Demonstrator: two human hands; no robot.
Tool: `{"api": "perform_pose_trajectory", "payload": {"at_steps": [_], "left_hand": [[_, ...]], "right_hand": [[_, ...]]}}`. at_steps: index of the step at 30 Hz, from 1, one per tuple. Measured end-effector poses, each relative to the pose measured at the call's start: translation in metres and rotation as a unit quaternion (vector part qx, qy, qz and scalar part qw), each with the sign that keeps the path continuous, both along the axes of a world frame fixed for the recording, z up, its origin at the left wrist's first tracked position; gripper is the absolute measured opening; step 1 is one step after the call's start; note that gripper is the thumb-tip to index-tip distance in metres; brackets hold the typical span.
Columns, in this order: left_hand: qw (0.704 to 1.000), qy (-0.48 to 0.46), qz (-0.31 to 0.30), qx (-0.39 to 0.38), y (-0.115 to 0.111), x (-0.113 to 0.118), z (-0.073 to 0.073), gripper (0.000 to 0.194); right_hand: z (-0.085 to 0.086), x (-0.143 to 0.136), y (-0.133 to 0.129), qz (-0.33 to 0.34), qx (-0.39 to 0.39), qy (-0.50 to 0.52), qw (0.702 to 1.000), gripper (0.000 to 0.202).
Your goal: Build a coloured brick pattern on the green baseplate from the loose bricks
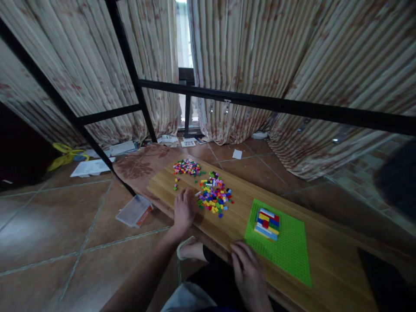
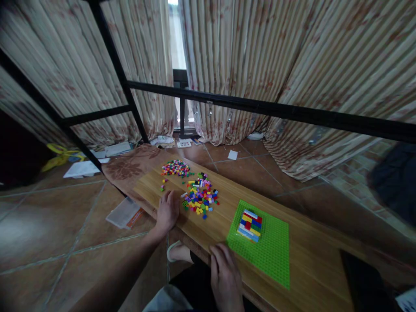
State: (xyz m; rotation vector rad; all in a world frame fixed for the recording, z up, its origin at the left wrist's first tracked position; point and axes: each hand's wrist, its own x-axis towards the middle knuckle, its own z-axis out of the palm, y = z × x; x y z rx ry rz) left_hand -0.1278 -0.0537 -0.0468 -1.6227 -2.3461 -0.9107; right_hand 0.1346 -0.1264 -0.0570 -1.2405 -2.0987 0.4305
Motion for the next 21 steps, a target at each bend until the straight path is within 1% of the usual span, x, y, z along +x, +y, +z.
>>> {"api": "perform_pose_trajectory", "payload": {"at_steps": [3,7,10,13,16,21], "left_hand": [[0.998,0.039,0.0,-0.039,0.011,-0.01,-0.003,0.04],[0.996,0.061,-0.009,-0.066,0.017,-0.008,-0.004,0.037],[0.995,0.062,-0.019,-0.078,0.016,-0.005,0.0,0.034],[0.995,0.055,-0.025,-0.083,0.015,-0.004,0.005,0.033],[0.996,0.041,-0.023,-0.082,0.014,-0.005,0.007,0.032],[0.997,0.014,-0.032,-0.069,0.014,-0.007,0.005,0.031]], "right_hand": [[0.01,-0.022,0.022,0.029,-0.017,-0.039,0.999,0.026],[0.018,-0.048,0.052,0.058,-0.017,-0.081,0.995,0.026],[0.017,-0.064,0.071,0.052,-0.004,-0.089,0.995,0.025],[0.016,-0.073,0.086,0.052,0.0,-0.079,0.995,0.026],[0.017,-0.076,0.098,0.052,0.007,-0.052,0.997,0.025],[0.03,-0.086,0.125,0.035,0.003,-0.035,0.999,0.025]]}}
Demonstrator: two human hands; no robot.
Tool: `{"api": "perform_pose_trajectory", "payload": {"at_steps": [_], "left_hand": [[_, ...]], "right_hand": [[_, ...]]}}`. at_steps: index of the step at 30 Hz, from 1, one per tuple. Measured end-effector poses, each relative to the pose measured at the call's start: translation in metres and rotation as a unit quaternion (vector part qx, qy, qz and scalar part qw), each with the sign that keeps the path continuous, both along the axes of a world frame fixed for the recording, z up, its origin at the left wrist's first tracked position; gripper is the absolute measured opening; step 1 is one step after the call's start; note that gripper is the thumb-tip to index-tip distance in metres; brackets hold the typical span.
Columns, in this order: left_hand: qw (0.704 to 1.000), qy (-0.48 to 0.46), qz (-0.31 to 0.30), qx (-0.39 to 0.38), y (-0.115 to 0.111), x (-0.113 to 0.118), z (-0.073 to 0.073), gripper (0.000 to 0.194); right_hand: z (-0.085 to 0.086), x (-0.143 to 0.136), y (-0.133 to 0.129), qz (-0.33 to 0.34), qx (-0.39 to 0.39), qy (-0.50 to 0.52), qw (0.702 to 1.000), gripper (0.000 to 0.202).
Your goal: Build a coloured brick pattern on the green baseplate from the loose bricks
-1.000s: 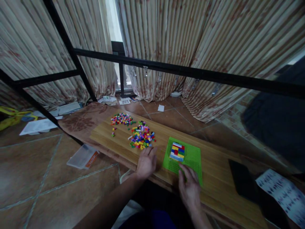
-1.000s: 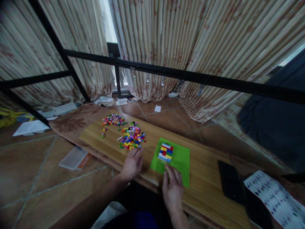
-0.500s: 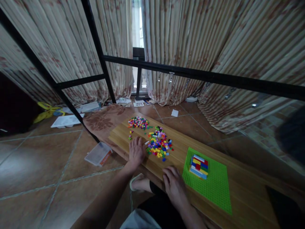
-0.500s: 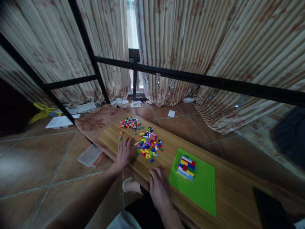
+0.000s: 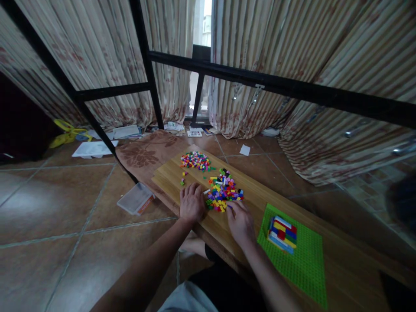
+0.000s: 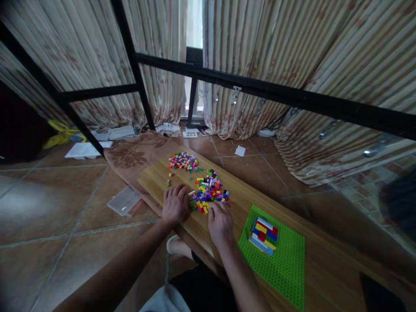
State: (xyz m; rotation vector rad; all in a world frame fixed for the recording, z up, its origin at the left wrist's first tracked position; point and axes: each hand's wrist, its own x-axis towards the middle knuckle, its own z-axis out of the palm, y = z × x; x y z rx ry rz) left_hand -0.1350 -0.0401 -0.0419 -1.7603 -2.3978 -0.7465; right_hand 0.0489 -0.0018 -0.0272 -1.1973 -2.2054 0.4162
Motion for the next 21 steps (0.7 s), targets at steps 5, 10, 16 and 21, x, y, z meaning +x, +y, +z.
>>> {"api": "perform_pose_trajectory", "payload": {"at_steps": [5,10,16,21], "left_hand": [[1.0,-0.011,0.005,0.005,-0.001,0.0,-0.002,0.032],[1.0,-0.02,0.007,-0.006,-0.001,0.001,0.0,0.032],[1.0,-0.024,0.005,-0.005,-0.001,0.001,0.003,0.031],[1.0,-0.02,0.003,-0.009,-0.001,0.002,0.003,0.031]], "right_hand": [[0.011,-0.026,0.032,-0.003,-0.004,-0.012,1.0,0.026],[0.007,-0.048,0.037,0.03,0.002,-0.054,0.998,0.023],[-0.003,-0.059,0.025,0.038,0.025,-0.095,0.994,0.019],[-0.003,-0.044,0.028,0.012,0.024,-0.081,0.996,0.018]]}}
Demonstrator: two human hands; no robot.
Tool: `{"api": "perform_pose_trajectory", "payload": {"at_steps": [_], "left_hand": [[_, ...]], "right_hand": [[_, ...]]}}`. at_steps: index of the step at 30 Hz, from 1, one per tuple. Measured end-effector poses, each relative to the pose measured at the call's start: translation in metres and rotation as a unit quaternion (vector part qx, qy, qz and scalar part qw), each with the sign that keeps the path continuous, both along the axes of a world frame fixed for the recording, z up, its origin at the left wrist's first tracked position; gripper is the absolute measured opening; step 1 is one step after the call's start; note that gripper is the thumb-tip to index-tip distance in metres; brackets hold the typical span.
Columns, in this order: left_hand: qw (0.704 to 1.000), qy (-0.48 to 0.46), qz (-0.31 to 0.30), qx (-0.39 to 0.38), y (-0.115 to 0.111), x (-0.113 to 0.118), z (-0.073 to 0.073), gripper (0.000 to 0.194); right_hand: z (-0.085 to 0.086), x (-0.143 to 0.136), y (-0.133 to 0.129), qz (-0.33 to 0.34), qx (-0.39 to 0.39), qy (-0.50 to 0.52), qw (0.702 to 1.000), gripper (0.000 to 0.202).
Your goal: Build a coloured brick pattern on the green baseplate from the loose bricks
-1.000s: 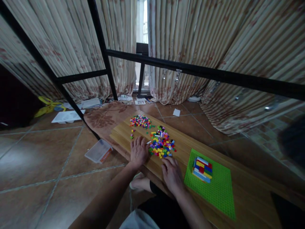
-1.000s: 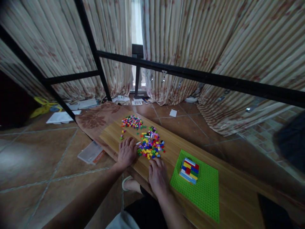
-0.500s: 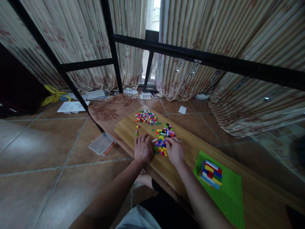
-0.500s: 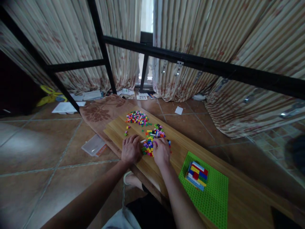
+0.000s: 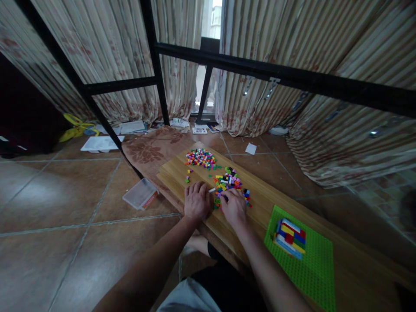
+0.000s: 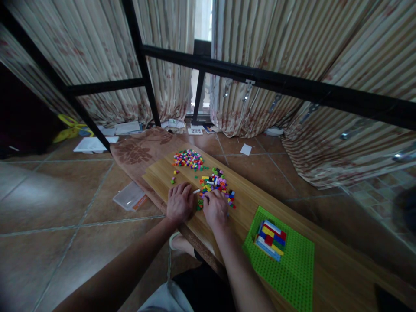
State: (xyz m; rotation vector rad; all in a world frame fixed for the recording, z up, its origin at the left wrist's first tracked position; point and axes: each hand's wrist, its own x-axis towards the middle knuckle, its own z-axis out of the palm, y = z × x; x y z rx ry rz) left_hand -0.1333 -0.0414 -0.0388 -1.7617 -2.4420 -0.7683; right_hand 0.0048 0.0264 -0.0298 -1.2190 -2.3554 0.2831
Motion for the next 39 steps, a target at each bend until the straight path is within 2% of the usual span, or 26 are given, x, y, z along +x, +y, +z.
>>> {"api": "perform_pose_trajectory", "payload": {"at_steps": [5,12,19,27,33,39], "left_hand": [[1.0,0.004,0.005,0.006,0.0,0.0,-0.001,0.032],[1.0,0.002,0.015,-0.001,0.001,0.0,-0.001,0.033],[1.0,0.007,0.009,-0.003,0.001,0.0,0.0,0.035],[0.999,0.03,0.007,0.014,0.004,-0.001,-0.001,0.033],[0.999,0.047,0.003,0.013,0.006,-0.003,-0.002,0.035],[0.998,0.056,0.004,0.021,0.006,-0.003,-0.002,0.035]], "right_hand": [[0.004,0.013,0.002,0.001,-0.019,0.009,1.0,0.02],[0.004,0.0,0.002,0.029,-0.023,-0.072,0.997,0.022],[0.004,0.007,0.007,0.09,-0.034,-0.103,0.99,0.036],[0.01,0.006,0.008,0.092,-0.041,-0.104,0.989,0.021],[0.01,0.01,0.004,0.083,-0.038,-0.089,0.992,0.022],[0.011,0.017,0.007,0.103,-0.048,-0.078,0.99,0.026]]}}
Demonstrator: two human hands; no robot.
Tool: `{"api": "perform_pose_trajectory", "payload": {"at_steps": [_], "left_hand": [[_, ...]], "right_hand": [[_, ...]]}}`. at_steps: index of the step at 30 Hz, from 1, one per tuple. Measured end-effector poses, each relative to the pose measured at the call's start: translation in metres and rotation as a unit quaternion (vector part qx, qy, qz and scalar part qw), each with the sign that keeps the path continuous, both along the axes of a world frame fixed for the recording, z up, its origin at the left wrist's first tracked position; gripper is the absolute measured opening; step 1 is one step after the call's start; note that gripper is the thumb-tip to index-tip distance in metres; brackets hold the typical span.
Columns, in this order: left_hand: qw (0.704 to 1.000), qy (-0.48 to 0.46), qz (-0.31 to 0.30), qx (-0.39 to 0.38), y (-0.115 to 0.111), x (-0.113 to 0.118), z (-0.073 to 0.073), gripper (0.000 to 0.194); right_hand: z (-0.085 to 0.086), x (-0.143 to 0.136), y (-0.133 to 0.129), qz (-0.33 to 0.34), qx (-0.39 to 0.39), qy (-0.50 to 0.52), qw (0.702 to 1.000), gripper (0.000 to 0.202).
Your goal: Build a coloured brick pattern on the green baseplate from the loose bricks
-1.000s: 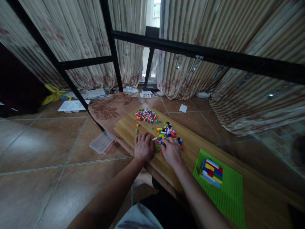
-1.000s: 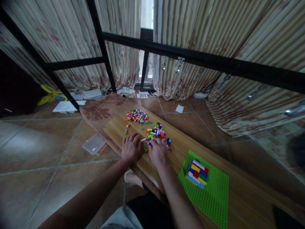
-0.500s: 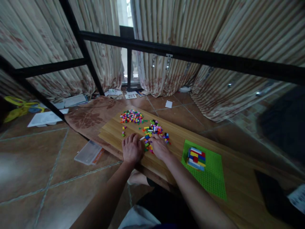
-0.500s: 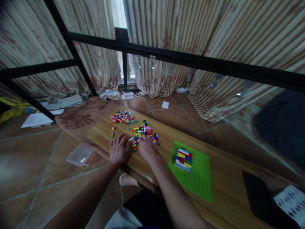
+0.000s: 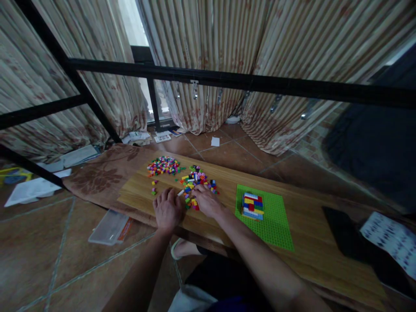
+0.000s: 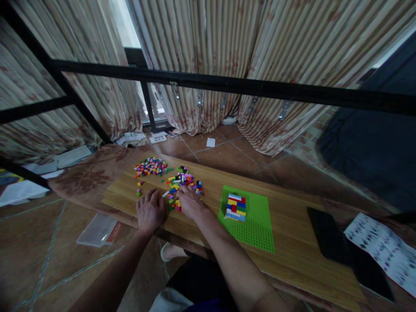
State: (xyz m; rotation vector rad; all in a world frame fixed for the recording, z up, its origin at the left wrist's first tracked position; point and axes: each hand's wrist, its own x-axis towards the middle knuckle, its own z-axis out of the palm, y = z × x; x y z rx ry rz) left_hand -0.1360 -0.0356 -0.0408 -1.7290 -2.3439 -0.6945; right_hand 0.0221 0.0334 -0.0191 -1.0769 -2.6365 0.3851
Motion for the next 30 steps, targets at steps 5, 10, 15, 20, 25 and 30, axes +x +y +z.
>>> {"api": "perform_pose_trajectory", "payload": {"at_steps": [5,10,15,20,25,30], "left_hand": [[1.0,-0.013,0.004,-0.007,-0.002,0.002,0.002,0.034],[1.0,-0.024,0.01,-0.012,-0.004,0.003,0.004,0.034],[0.999,-0.028,0.008,-0.012,-0.005,0.004,0.003,0.033],[0.999,-0.043,0.009,-0.004,-0.004,0.002,0.001,0.032],[0.996,-0.064,-0.033,0.048,-0.014,0.001,0.003,0.035],[0.99,-0.077,-0.11,0.05,-0.016,0.016,0.006,0.026]], "right_hand": [[-0.004,0.003,0.002,0.009,-0.016,0.036,0.999,0.029],[-0.007,0.006,0.001,0.008,-0.022,0.073,0.997,0.032],[-0.005,0.007,-0.003,-0.017,-0.056,0.166,0.984,0.026],[-0.009,0.01,-0.011,-0.065,-0.074,0.223,0.97,0.019],[-0.019,0.025,-0.036,-0.132,-0.065,0.266,0.953,0.015],[-0.025,0.042,-0.056,-0.196,-0.03,0.237,0.951,0.015]]}}
